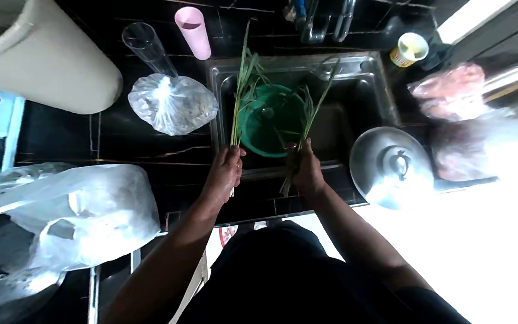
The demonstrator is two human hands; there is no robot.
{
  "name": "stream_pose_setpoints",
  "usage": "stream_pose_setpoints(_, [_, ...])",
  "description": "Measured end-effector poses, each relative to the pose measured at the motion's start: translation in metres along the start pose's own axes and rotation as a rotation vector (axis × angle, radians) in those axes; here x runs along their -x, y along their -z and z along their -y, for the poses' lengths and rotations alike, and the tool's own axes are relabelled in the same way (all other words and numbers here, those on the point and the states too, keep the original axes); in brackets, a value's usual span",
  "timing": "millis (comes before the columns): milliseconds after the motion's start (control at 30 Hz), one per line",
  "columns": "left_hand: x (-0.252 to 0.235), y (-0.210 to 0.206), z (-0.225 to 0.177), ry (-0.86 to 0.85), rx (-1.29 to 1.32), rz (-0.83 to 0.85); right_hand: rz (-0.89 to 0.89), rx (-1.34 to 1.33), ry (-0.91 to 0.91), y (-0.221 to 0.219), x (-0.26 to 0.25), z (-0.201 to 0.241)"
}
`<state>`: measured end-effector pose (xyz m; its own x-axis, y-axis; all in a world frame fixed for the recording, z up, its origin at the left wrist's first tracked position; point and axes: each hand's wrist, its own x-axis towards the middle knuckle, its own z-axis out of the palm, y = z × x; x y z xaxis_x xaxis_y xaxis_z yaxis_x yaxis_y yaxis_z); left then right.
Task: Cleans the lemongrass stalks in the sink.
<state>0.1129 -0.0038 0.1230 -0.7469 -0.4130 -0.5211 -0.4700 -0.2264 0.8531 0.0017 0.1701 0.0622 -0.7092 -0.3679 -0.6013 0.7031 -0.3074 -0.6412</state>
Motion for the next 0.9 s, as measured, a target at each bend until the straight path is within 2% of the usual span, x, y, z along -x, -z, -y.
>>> stream_pose_setpoints(133, [0.007,0.016,-0.013,-0.172,-0.154,-0.053,-0.065,0.099,-0.037,-0.011,0.007,0.003])
stream_pose_setpoints(233, [0.011,0.035,-0.031,-0.463,-0.273,-0.169,-0.023,0.117,-0.062,-0.014,0.012,0.0])
stream_pose_setpoints(300, [0.005,0.049,-0.04,-0.689,-0.228,-0.257,0.011,0.126,-0.052,-0.017,0.013,-0.003])
stream_pose_setpoints(333, [0.0,0.056,-0.043,-0.722,-0.215,-0.306,0.032,0.133,-0.045,-0.018,0.013,-0.005])
stream_pose_setpoints(367, [-0.006,0.065,-0.043,-0.668,-0.233,-0.37,0.046,0.141,-0.04,-0.019,0.013,-0.006])
stream_pose_setpoints(433, [-0.021,0.083,-0.032,-0.364,-0.285,-0.476,0.051,0.177,-0.043,-0.022,0.015,-0.007])
stream_pose_setpoints(500, [-0.035,0.098,-0.008,-0.092,-0.293,-0.511,0.046,0.229,-0.044,-0.027,0.019,-0.004])
stream_pose_setpoints(567, [-0.04,0.106,0.019,0.045,-0.294,-0.533,0.066,0.29,-0.018,-0.029,0.022,-0.001])
stream_pose_setpoints(667, [-0.032,0.107,0.038,0.033,-0.48,-0.606,0.084,0.382,0.014,-0.03,0.025,0.005])
stream_pose_setpoints(767, [-0.011,0.09,0.018,-0.226,-0.623,-0.624,0.113,0.349,0.042,-0.036,0.022,0.008])
stream_pose_setpoints(833, [0.003,0.061,-0.003,-0.301,-0.633,-0.444,0.155,0.233,0.032,-0.044,0.019,0.007])
stream_pose_setpoints(900, [0.009,0.026,-0.012,-0.249,-0.566,-0.135,0.223,0.114,0.007,-0.052,0.014,0.002])
